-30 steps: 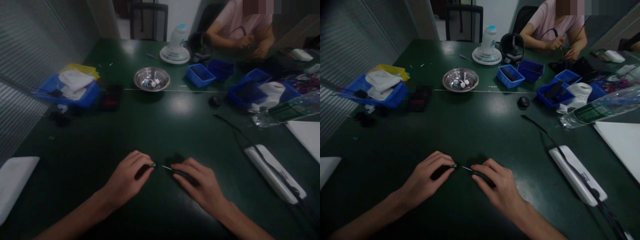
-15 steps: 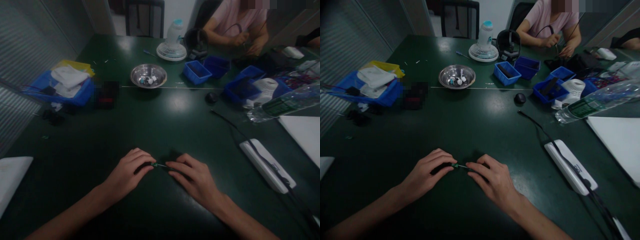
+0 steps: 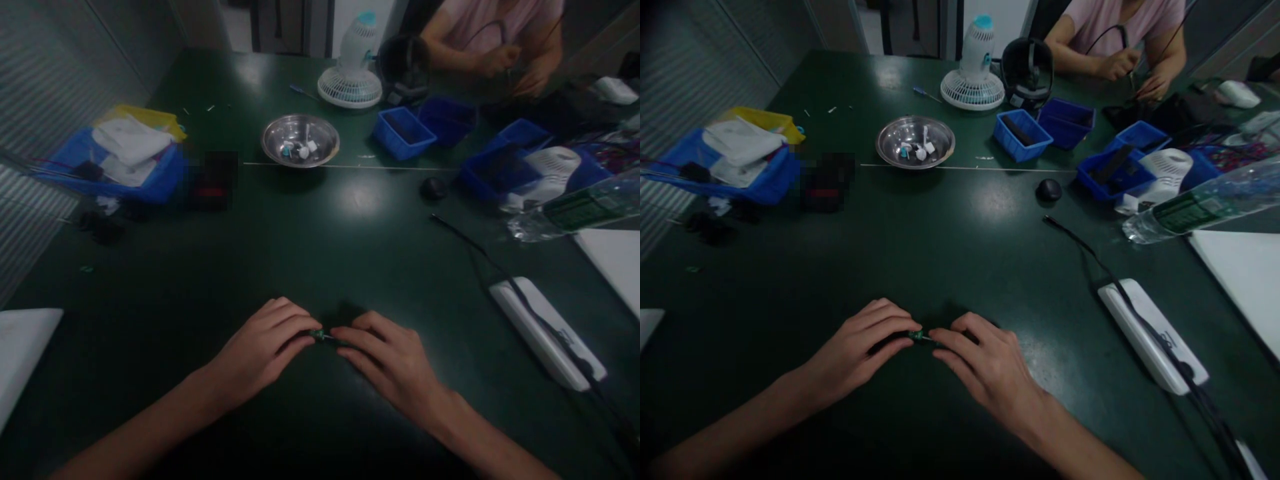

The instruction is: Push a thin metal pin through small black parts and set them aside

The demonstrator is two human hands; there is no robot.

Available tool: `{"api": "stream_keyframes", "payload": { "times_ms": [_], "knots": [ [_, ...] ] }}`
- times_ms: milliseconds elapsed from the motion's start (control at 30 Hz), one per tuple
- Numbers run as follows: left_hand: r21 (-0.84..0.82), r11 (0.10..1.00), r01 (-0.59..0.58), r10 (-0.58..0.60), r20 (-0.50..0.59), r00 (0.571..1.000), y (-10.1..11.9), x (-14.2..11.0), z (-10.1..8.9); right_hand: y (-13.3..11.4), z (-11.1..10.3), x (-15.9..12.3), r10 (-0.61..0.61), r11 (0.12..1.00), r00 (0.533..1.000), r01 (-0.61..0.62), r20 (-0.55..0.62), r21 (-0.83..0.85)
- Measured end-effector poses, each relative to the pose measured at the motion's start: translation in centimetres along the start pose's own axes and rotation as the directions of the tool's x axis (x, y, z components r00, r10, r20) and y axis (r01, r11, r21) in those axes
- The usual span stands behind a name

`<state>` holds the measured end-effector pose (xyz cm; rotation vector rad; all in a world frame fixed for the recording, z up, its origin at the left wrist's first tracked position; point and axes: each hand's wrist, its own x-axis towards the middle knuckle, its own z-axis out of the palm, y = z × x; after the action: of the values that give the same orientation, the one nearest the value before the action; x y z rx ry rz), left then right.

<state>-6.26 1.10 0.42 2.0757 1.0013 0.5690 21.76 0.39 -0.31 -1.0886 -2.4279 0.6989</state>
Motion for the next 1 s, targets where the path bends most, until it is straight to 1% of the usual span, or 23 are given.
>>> {"api": "stream_keyframes", "payload": {
  "times_ms": [167, 300, 400, 500, 633, 733, 800, 900, 1000],
  "knots": [
    [0.028, 0.999, 0.02, -0.021, 0.042, 0.999, 0.0, -0.2, 0.0, -0.4, -0.1, 0.2, 0.044, 0.998, 0.998, -0.041, -0.056, 0.057],
    [-0.005, 0.997, 0.078, -0.078, -0.005, 0.997, 0.0, -0.4, 0.1, -0.9, -0.7, 0.4, 0.092, 0.981, 0.987, -0.067, -0.131, 0.182],
    [-0.027, 0.997, 0.075, -0.076, -0.043, 0.996, 0.2, -0.3, 0.1, -0.9, -1.3, 0.6, 0.17, 0.956, 0.965, -0.111, -0.202, 0.271],
    [0.068, 0.997, 0.049, -0.042, -0.097, 0.994, 0.5, 0.1, -0.2, -0.7, -1.8, 0.7, 0.247, 0.939, 0.938, -0.17, -0.244, 0.298],
    [0.21, 0.978, 0.01, 0.007, -0.079, 0.997, 0.4, 1.0, -0.1, -0.4, -1.8, 0.6, 0.265, 0.932, 0.929, -0.178, -0.257, 0.315],
    [0.265, 0.962, -0.066, 0.09, -0.078, 0.993, 0.3, 1.3, 0.3, -0.3, -1.7, 0.3, 0.264, 0.929, 0.931, -0.176, -0.251, 0.325],
    [0.271, 0.958, -0.099, 0.127, -0.087, 0.988, 0.3, 1.3, 0.5, -0.3, -1.8, 0.3, 0.266, 0.929, 0.93, -0.177, -0.253, 0.326],
    [0.207, 0.975, -0.081, 0.108, -0.122, 0.987, 0.4, 1.2, 0.4, -0.3, -1.9, 0.2, 0.266, 0.929, 0.93, -0.177, -0.254, 0.325],
    [0.178, 0.984, -0.031, 0.062, -0.171, 0.983, -0.3, 1.0, -0.3, -0.1, -2.0, 0.0, 0.266, 0.926, 0.93, -0.172, -0.255, 0.337]
  ]
}}
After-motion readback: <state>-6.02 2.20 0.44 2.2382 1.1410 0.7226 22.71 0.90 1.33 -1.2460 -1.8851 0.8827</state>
